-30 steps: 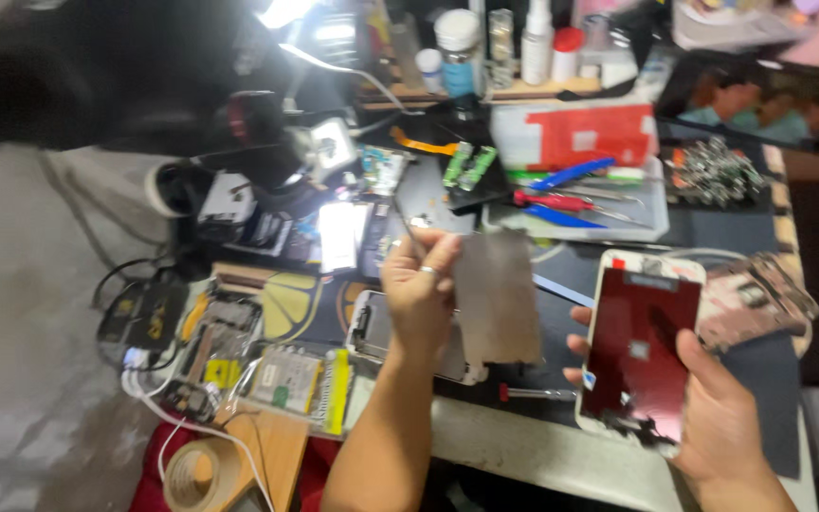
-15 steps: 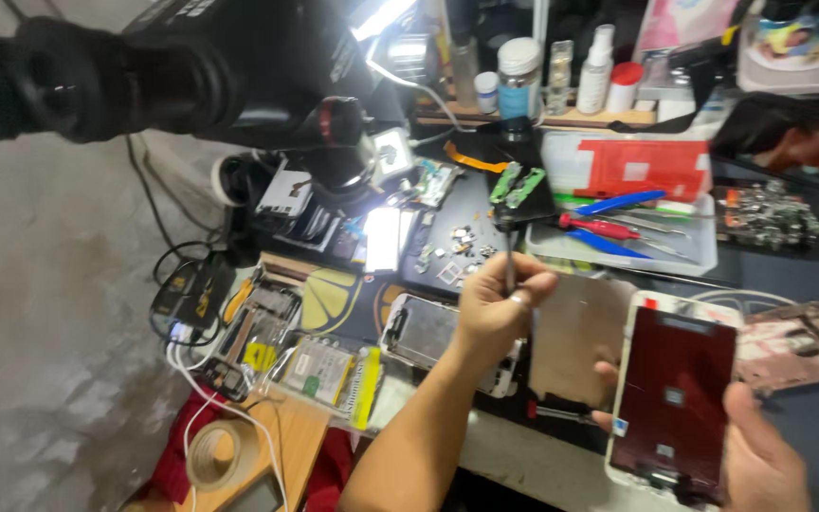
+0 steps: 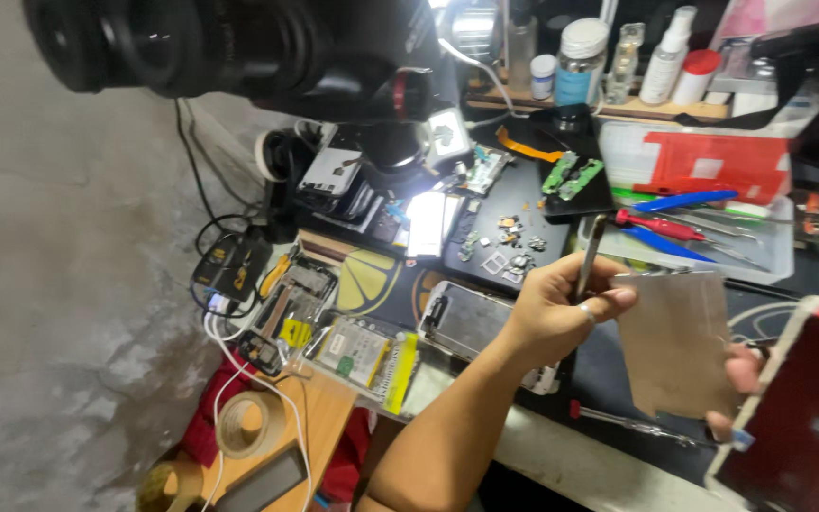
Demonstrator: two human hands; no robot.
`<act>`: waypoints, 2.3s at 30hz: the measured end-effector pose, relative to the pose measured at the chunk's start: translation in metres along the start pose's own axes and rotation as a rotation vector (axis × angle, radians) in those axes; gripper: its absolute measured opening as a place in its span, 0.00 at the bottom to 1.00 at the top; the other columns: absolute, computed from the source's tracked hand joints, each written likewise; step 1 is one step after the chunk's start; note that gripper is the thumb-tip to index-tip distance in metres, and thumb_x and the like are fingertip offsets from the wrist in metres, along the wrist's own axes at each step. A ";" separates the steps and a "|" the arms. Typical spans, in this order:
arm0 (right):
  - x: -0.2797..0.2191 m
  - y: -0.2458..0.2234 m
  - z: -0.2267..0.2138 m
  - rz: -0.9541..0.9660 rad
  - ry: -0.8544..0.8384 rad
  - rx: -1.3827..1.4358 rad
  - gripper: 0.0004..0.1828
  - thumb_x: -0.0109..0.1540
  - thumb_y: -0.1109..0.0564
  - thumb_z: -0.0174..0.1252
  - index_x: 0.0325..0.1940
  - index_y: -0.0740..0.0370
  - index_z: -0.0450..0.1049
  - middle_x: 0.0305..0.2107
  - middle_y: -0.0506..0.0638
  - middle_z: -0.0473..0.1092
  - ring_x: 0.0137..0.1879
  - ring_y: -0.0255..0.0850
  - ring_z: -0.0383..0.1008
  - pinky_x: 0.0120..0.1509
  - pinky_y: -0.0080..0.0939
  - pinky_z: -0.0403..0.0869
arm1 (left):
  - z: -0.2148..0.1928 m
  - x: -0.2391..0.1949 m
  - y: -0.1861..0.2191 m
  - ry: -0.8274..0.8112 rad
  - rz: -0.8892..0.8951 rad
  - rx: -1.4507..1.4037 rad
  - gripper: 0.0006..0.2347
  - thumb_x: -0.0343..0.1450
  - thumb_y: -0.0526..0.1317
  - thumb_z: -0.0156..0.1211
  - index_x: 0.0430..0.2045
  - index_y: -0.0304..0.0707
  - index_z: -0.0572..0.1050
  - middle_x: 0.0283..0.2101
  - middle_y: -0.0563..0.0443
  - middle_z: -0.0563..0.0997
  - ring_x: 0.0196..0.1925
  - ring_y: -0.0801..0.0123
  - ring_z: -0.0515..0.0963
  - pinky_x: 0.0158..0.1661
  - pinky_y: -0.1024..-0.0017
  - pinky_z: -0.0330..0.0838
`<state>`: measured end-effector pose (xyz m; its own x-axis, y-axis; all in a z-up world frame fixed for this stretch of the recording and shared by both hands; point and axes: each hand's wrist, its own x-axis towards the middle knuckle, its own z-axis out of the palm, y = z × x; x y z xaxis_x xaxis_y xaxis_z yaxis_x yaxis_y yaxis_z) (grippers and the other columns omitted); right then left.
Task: The person uses a screwdriver to remove screws from the back of a smartphone chassis. They then use a metal spudger to pry open the device and separate the back cover from the frame. The person continues to unscrew internal components and lift the back panel, exposing the internal hardware.
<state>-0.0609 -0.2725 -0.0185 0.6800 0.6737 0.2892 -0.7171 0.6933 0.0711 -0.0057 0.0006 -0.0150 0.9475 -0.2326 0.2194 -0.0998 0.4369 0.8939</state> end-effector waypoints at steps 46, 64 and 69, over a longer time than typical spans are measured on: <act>0.046 0.046 -0.009 -0.055 0.220 -0.180 0.41 0.69 0.33 0.40 0.72 0.70 0.55 0.66 0.73 0.60 0.69 0.66 0.61 0.68 0.75 0.60 | -0.170 -0.106 0.144 0.773 -0.227 1.585 0.11 0.66 0.42 0.72 0.35 0.35 0.80 0.29 0.38 0.84 0.32 0.46 0.82 0.34 0.57 0.72; 0.032 0.086 0.015 -0.333 0.837 -0.688 0.29 0.66 0.51 0.45 0.66 0.73 0.65 0.55 0.68 0.74 0.58 0.59 0.77 0.57 0.60 0.77 | 0.031 -0.137 0.038 -0.362 0.848 1.339 0.15 0.70 0.38 0.75 0.49 0.36 0.80 0.43 0.52 0.78 0.24 0.76 0.71 0.25 0.76 0.65; 0.027 0.087 0.011 -0.313 0.798 -0.809 0.24 0.64 0.58 0.51 0.62 0.71 0.68 0.51 0.65 0.76 0.55 0.52 0.79 0.54 0.56 0.81 | 0.032 -0.140 0.037 -0.344 0.880 1.370 0.13 0.68 0.31 0.72 0.46 0.36 0.82 0.42 0.51 0.77 0.25 0.77 0.71 0.25 0.77 0.62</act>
<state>-0.1067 -0.1966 0.0057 0.9182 0.2152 -0.3327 -0.3913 0.6239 -0.6765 -0.1520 0.0220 0.0001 0.3730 -0.5941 0.7127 -0.8829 -0.4634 0.0758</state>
